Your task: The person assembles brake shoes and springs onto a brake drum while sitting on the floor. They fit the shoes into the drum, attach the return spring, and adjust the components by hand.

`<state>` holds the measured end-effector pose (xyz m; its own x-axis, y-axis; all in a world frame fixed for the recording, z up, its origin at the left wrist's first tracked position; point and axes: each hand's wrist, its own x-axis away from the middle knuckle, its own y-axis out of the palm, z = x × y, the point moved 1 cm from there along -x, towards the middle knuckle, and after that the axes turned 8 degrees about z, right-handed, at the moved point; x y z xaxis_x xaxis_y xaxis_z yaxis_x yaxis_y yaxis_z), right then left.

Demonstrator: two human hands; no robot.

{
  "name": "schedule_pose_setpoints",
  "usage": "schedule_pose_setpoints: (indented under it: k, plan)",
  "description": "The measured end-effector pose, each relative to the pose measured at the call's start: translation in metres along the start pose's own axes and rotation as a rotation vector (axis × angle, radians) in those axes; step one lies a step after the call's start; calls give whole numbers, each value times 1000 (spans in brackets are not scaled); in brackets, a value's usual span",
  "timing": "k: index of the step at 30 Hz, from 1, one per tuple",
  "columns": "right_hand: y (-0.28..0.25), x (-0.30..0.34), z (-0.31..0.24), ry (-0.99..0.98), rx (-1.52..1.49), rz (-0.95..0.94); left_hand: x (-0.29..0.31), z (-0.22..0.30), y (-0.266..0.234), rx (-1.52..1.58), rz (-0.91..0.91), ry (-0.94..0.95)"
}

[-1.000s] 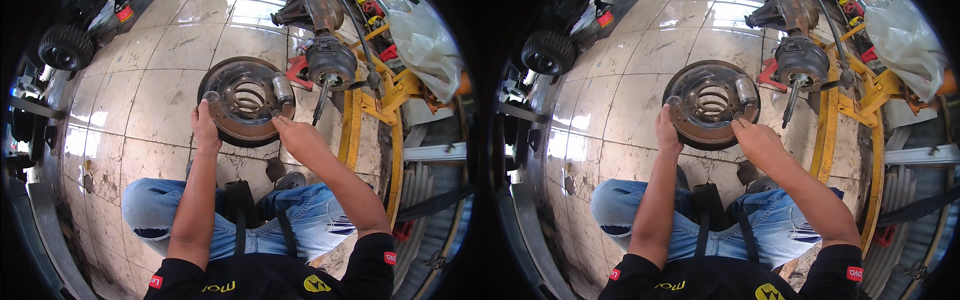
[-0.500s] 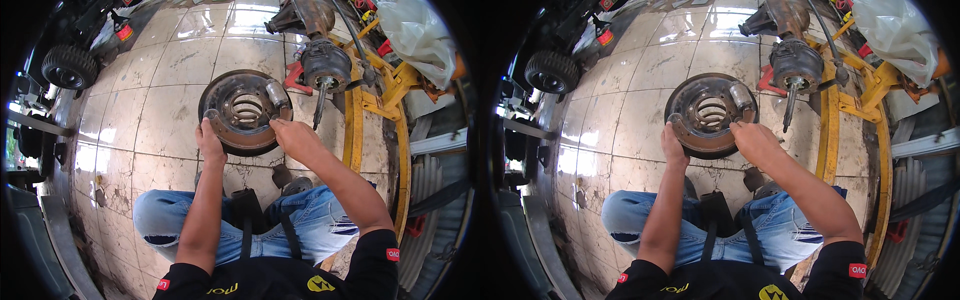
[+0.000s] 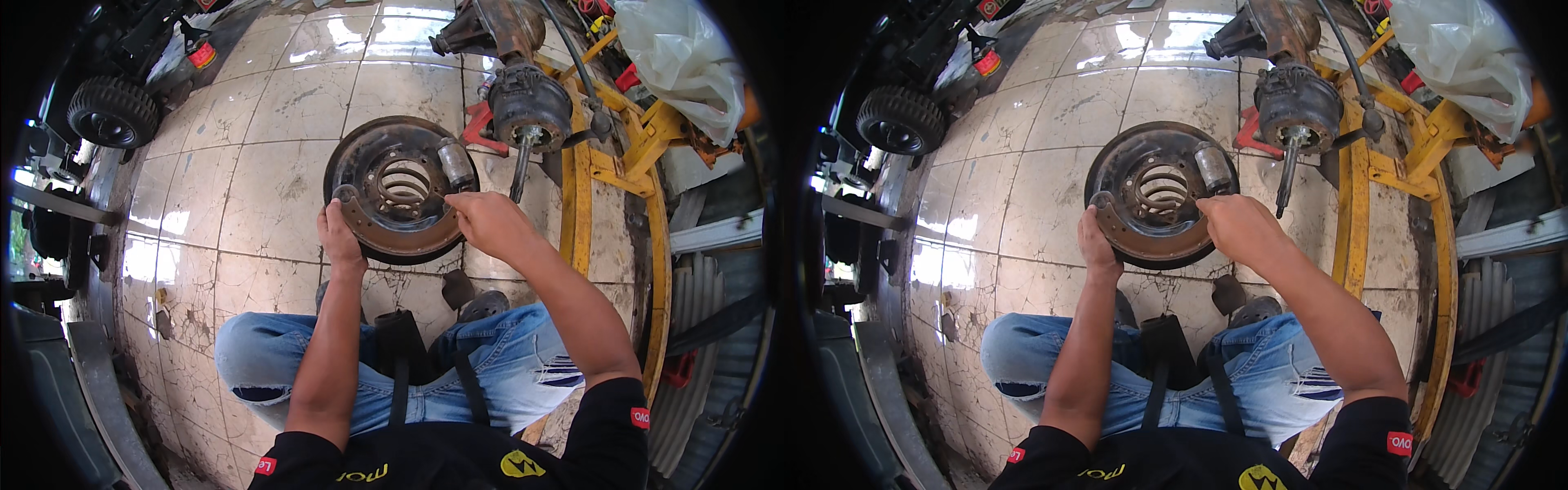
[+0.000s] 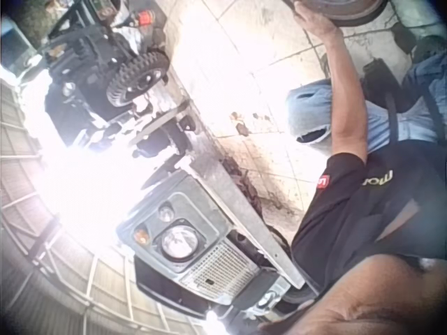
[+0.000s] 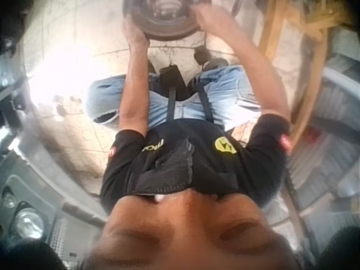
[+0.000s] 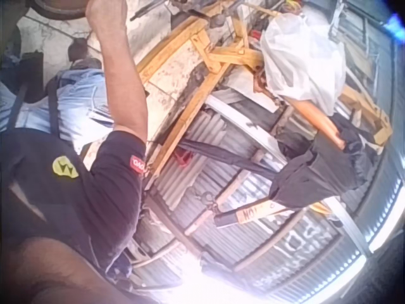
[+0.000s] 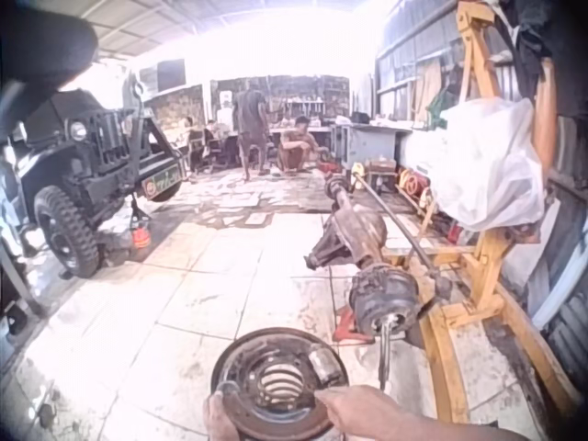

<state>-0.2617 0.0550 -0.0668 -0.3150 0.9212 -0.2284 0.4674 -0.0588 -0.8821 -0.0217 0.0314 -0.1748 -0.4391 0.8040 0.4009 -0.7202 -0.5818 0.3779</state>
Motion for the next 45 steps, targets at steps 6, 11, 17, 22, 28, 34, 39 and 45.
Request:
schedule_pose_setpoints:
  k: [6,11,17,22,28,34,39,45]
  plan:
    - [-3,-4,4,91,-9,-46,0,-3,0,-16,-4,15]
    - [-13,-6,1,194,-74,-18,3,0,3,-11,-10,33]
    - [-14,-15,-3,161,-190,72,-8,-6,-8,18,-38,24]
    - [-17,-17,2,204,-238,106,5,1,0,49,-24,54]
    - [-23,-16,3,206,-288,73,8,5,-1,72,-38,30]
    - [-21,-16,-2,297,-320,84,-3,-5,-9,109,-60,48]
    - [-22,-13,8,247,-327,161,-6,-2,-4,156,-70,1]
    - [-22,-14,24,251,-401,265,-2,6,2,114,-77,-57]
